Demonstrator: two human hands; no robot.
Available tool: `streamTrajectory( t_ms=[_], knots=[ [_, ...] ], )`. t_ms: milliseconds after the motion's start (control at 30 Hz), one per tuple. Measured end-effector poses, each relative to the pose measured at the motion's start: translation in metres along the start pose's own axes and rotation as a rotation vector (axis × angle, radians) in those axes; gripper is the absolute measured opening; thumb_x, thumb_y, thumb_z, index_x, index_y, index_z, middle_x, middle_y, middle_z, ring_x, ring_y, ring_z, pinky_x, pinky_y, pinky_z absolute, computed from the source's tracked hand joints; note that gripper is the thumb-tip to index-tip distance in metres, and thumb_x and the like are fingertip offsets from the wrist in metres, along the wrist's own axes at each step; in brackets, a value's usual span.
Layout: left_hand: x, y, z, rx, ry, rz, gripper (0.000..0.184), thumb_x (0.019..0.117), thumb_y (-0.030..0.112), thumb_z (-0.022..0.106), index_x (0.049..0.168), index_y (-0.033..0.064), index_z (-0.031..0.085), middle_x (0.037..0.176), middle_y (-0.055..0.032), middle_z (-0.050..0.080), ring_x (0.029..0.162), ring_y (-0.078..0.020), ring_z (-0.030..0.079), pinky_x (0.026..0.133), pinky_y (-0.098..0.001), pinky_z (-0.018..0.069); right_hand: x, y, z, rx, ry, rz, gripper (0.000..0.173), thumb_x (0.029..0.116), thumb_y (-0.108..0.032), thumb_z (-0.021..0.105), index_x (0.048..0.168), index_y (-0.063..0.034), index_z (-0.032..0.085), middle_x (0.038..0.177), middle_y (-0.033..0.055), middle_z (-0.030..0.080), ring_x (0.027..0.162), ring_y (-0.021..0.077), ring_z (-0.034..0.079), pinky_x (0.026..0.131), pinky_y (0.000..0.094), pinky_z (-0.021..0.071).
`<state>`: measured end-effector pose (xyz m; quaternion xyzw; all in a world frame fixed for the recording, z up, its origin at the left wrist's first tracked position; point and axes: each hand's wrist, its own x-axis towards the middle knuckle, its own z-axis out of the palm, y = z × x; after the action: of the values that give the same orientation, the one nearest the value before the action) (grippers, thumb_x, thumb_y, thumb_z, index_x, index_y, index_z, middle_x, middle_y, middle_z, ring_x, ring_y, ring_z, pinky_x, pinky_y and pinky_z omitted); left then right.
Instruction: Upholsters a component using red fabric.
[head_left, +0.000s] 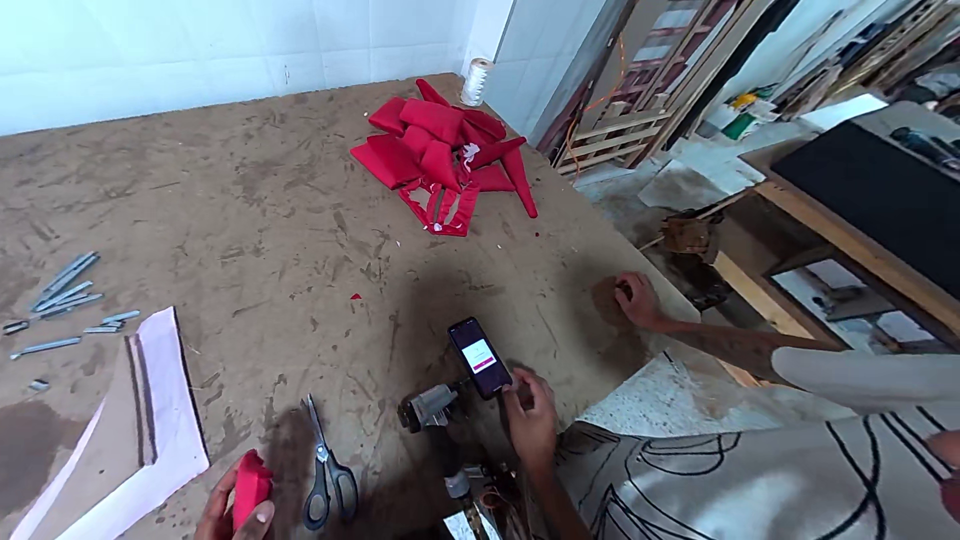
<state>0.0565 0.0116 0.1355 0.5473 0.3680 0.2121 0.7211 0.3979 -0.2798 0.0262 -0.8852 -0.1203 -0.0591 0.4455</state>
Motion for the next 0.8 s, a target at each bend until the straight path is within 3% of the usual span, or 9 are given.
streamTrajectory(
  t_ms=[67, 167, 333, 800],
  knots=[
    [-0.003, 0.001, 0.002, 0.029, -0.010, -0.011, 0.075, 0.0942, 0.025, 0.069, 0.154, 0.0044, 0.028, 0.121, -0.0083, 0.059, 0.080, -0.0135, 0.064, 0.063, -0.0321, 0.0571, 0.005, 0.009, 0.007, 0.008, -0.004, -0.108, 0.033, 0.0923, -0.032, 0.064, 0.117, -0.0137, 0.076, 0.137, 0.0113, 0.062, 0.134, 0.0301, 0.052, 0.111, 0.0509, 0.0443],
    [-0.007, 0.000, 0.003, 0.052, -0.013, -0.027, 0.077, 0.0929, 0.024, 0.071, 0.154, 0.0042, 0.029, 0.122, -0.0089, 0.059, 0.079, -0.0133, 0.063, 0.062, -0.0313, 0.0565, 0.010, 0.015, 0.018, 0.049, -0.012, -0.219, 0.030, 0.0996, -0.034, 0.056, 0.114, -0.0188, 0.078, 0.148, 0.0141, 0.054, 0.146, 0.0343, 0.039, 0.120, 0.0549, 0.0335],
    [-0.010, 0.000, 0.001, 0.070, -0.005, -0.029, 0.077, 0.0924, 0.022, 0.072, 0.154, 0.0036, 0.028, 0.124, -0.0081, 0.060, 0.082, -0.0126, 0.064, 0.066, -0.0307, 0.0574, 0.016, 0.019, 0.028, 0.096, -0.041, -0.245, 0.033, 0.1022, -0.033, 0.052, 0.113, -0.0188, 0.079, 0.151, 0.0153, 0.051, 0.149, 0.0357, 0.034, 0.122, 0.0562, 0.0302],
    [-0.006, -0.001, 0.011, 0.096, -0.012, -0.053, 0.081, 0.0907, 0.021, 0.073, 0.154, 0.0015, 0.027, 0.127, -0.0107, 0.060, 0.087, -0.0137, 0.065, 0.071, -0.0311, 0.0583, 0.017, 0.021, 0.032, -0.074, -0.096, -0.208, 0.033, 0.1026, -0.039, 0.050, 0.116, -0.0283, 0.078, 0.155, 0.0050, 0.049, 0.151, 0.0294, 0.033, 0.121, 0.0585, 0.0284]
  ],
)
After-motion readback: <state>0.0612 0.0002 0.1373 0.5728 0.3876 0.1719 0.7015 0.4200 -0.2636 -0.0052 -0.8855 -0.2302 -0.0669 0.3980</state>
